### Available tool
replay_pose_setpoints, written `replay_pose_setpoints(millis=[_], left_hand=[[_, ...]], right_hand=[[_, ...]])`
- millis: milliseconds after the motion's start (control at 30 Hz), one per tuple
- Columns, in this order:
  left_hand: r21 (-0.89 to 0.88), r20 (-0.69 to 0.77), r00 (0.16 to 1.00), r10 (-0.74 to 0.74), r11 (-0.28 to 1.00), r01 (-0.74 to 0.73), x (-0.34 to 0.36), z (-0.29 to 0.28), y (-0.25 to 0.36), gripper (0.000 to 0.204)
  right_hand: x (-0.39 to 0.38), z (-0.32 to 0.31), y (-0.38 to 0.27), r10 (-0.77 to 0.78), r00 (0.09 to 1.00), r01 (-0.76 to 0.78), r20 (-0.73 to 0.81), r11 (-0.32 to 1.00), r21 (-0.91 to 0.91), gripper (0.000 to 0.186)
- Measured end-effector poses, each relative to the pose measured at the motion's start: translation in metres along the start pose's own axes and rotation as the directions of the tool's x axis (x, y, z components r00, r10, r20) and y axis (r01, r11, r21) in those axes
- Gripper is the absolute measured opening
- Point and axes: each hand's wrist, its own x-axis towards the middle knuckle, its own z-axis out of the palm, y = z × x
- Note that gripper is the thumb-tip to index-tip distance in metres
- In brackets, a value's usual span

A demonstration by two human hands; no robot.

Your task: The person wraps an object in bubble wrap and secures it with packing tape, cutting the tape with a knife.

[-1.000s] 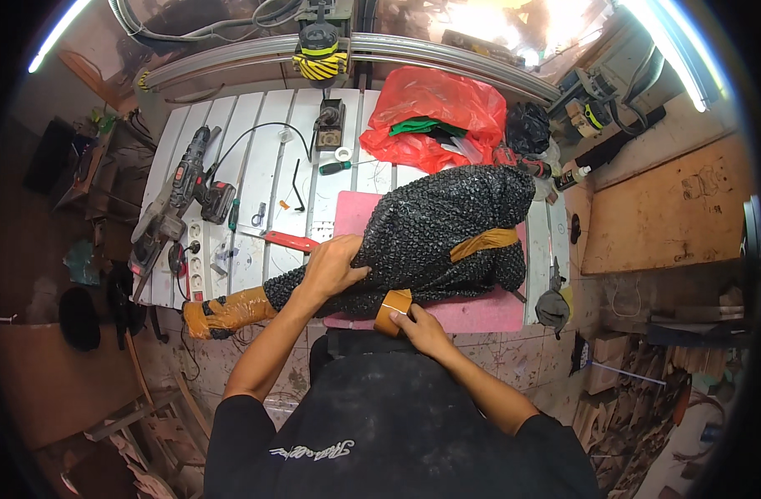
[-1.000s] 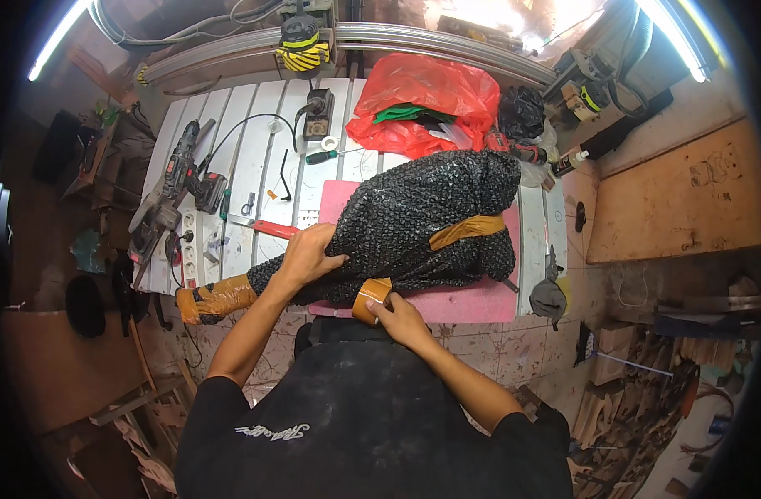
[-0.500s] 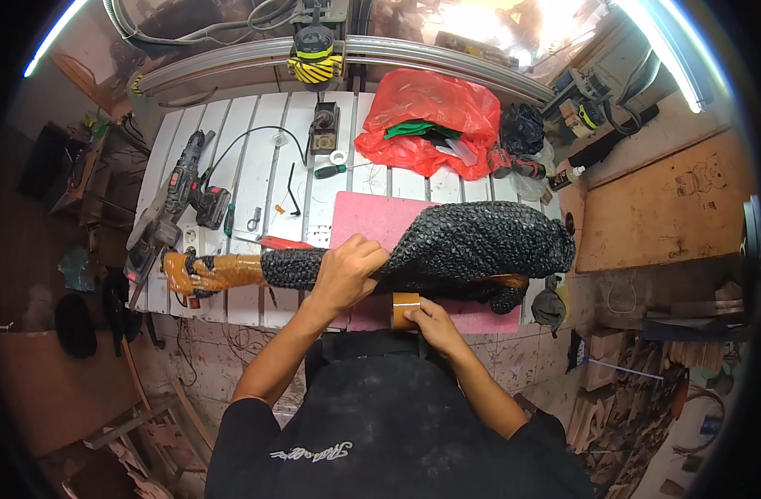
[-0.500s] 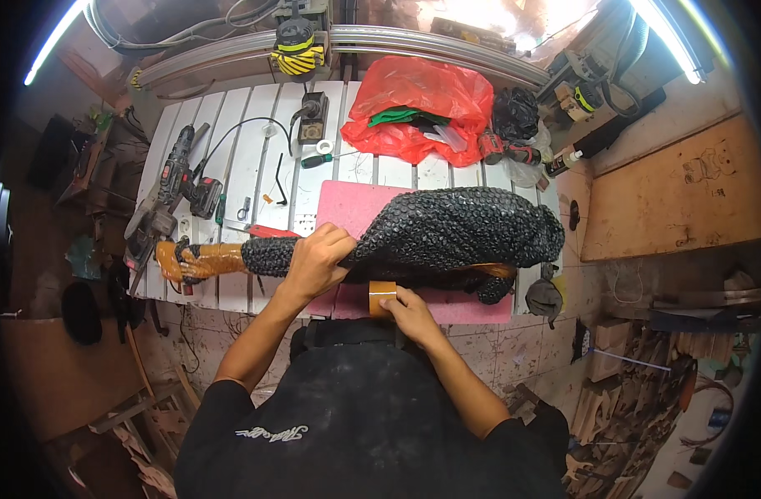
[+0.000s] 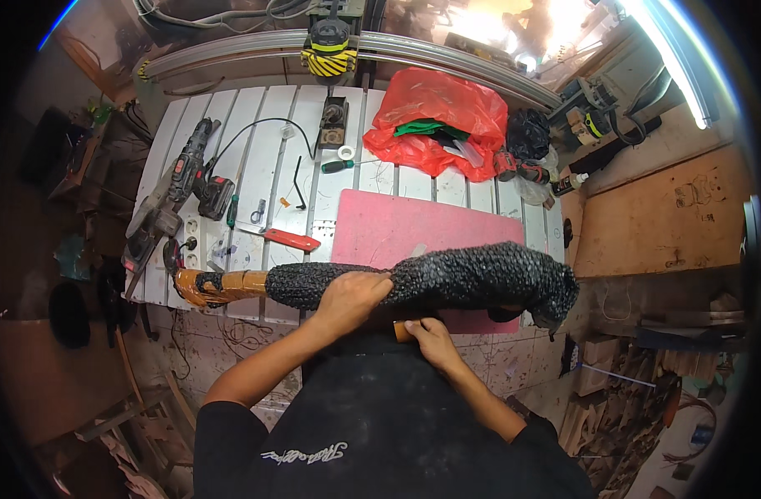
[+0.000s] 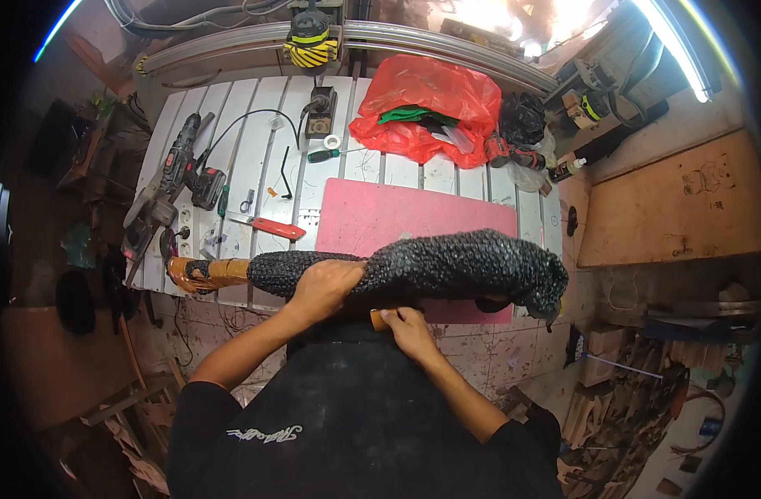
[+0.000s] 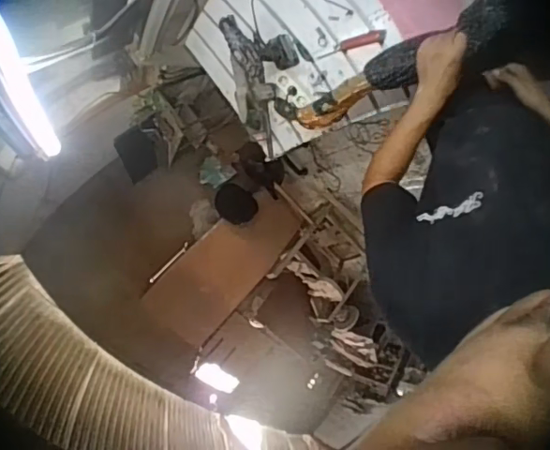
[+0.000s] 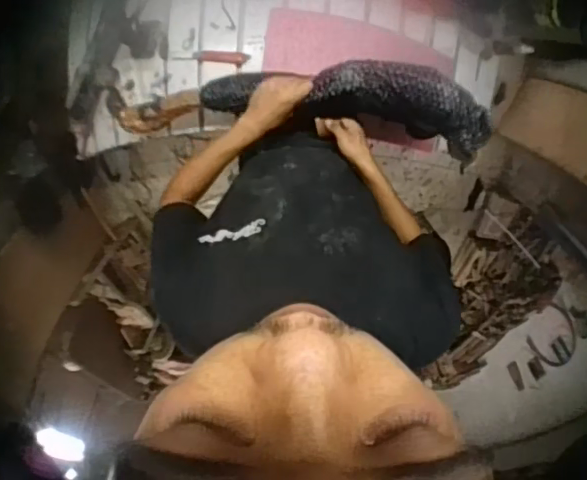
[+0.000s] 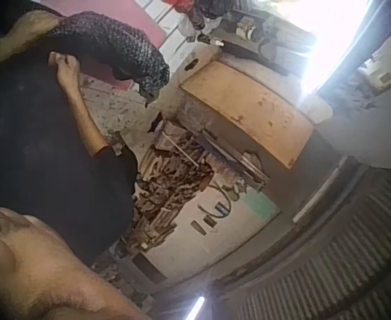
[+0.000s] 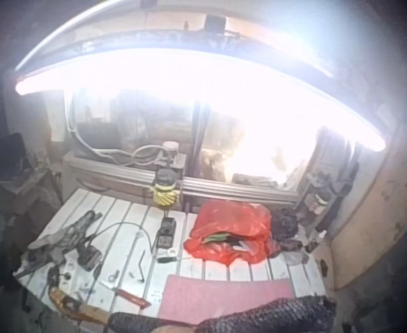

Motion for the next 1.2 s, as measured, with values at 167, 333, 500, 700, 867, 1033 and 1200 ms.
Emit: replay_pose_setpoints(millis=[167,333,500,700,867,1033,1200], left_hand=[[0.136,0.057,0.971,-0.232,0.965,0.222,-0.001,0.010,0.019,0.041],[0.173,-0.066,0.984,-0.165,0.969,0.174,-0.001,0.015,0.022,0.022],[0.193,-0.018,0.982,-0.190,0.963,0.190,-0.002,0.017,0.017,0.008],[0.251,-0.032,0.978,-0.207,0.945,0.209,-0.018,0.033,0.024,0.012],[0.152,-0.126,0.972,-0.200,0.964,0.218,-0.024,0.036,0.030,0.007],[0.112,-0.243,0.947,-0.211,0.963,0.243,-0.019,0.036,0.025,0.015],[0.076,-0.232,0.944,-0.234,0.963,0.257,-0.021,0.033,0.029,0.021]], right_hand=[[-0.030,-0.007,-0.030,0.009,0.992,-0.052,0.127,0.939,0.339,0.031],[-0.072,-0.030,-0.080,-0.322,0.941,0.310,0.103,0.943,0.119,0.022],[-0.100,-0.038,-0.134,-0.406,0.903,0.410,0.140,0.912,0.005,0.020],[-0.072,-0.043,-0.168,-0.392,0.901,0.355,0.188,0.913,0.200,0.023],[-0.041,-0.046,-0.192,-0.232,0.948,0.151,0.219,0.931,0.332,0.029],[0.004,-0.052,-0.205,-0.199,0.960,0.130,0.198,0.940,0.314,0.033],[0.040,-0.070,-0.212,-0.086,0.944,0.059,0.317,0.994,0.095,0.038]])
